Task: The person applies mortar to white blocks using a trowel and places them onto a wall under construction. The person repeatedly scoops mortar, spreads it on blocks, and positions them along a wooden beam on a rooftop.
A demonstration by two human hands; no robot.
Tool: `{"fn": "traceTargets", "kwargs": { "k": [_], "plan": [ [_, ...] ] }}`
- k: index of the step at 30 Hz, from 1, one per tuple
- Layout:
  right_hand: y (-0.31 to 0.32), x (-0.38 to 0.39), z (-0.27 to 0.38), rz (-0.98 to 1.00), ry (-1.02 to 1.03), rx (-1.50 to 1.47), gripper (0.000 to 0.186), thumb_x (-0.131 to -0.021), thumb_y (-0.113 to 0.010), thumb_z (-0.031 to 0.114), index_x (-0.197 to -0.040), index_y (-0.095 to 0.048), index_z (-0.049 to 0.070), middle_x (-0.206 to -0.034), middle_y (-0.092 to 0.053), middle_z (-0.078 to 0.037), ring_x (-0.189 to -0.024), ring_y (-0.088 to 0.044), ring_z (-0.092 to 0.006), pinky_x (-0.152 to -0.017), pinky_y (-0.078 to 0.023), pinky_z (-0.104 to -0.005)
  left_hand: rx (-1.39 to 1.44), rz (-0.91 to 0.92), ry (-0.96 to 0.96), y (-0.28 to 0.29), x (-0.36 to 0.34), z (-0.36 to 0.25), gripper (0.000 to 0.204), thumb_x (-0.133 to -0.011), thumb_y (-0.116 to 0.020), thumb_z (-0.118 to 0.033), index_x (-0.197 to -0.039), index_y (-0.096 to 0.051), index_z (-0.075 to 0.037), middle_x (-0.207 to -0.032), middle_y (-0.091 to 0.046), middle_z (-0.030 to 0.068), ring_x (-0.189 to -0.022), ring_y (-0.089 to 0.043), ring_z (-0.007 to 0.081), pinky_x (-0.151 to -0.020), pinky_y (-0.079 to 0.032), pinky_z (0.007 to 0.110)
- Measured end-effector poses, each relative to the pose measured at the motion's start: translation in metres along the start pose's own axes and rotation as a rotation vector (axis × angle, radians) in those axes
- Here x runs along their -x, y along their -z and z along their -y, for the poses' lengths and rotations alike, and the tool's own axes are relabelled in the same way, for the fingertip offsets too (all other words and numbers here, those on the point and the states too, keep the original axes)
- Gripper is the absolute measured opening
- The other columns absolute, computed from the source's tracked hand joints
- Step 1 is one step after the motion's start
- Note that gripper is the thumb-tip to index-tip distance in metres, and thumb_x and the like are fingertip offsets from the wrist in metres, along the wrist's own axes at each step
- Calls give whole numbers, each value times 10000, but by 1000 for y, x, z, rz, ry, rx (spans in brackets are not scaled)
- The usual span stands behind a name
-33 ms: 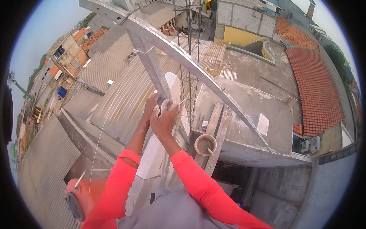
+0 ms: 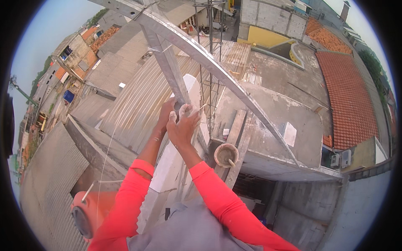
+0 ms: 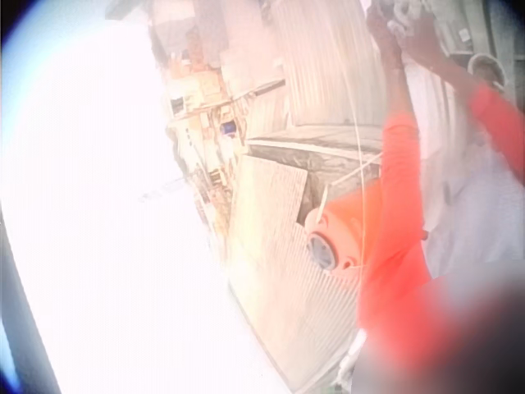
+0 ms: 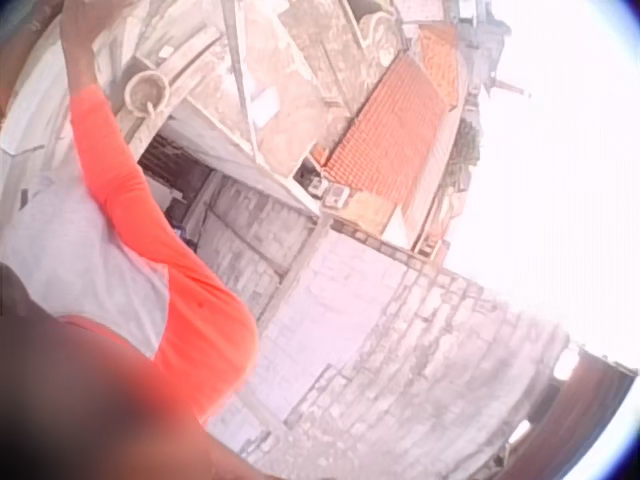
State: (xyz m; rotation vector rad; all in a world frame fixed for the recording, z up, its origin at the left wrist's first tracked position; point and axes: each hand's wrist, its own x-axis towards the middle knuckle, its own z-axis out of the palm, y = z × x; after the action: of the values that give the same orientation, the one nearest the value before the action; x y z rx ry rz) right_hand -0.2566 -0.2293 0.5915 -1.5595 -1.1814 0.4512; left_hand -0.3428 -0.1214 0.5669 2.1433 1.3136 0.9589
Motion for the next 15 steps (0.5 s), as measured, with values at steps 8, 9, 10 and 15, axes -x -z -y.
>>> {"fn": "traceTargets", "kwargs": {
  "k": [8, 9, 10, 15],
  "plan": [
    [37, -62, -30, 159, -353, -697, 638, -1093, -457, 415, -1458, -602, -88, -1343, -722, -271, -1438, -476, -346, -1287, -228, -507, -41, 138, 19, 30, -3, -41, 540, -941, -835, -390, -1297, -755, 8, -1192, -793, 239, -1126, -756, 402, -989, -568, 465],
    [45, -71, -30, 216, -404, -715, 700, -1095, -404, 460, -1518, -552, -78, -1244, -792, -261, -1423, -514, -326, -1296, -207, -508, -52, 171, 50, 34, -4, -43, 562, -947, -835, -413, -1314, -752, 5, -1229, -790, 236, -1166, -749, 399, -1033, -558, 464],
    [51, -78, -29, 282, -409, -742, 710, -1095, -398, 460, -1550, -493, -78, -1271, -783, -263, -1447, -490, -328, -1300, -192, -520, -48, 178, 39, 37, -6, -44, 573, -951, -833, -423, -1324, -748, 3, -1243, -788, 234, -1182, -745, 396, -1044, -554, 463],
    [76, -95, -27, 448, -470, -793, 742, -1096, -372, 445, -1639, -270, -51, -1353, -753, -266, -1563, -367, -329, -1308, -127, -600, -31, 263, 37, 39, -6, -38, 671, -996, -784, -529, -1388, -723, 12, -1306, -776, 239, -1257, -727, 391, -1096, -536, 461]
  ]
}}
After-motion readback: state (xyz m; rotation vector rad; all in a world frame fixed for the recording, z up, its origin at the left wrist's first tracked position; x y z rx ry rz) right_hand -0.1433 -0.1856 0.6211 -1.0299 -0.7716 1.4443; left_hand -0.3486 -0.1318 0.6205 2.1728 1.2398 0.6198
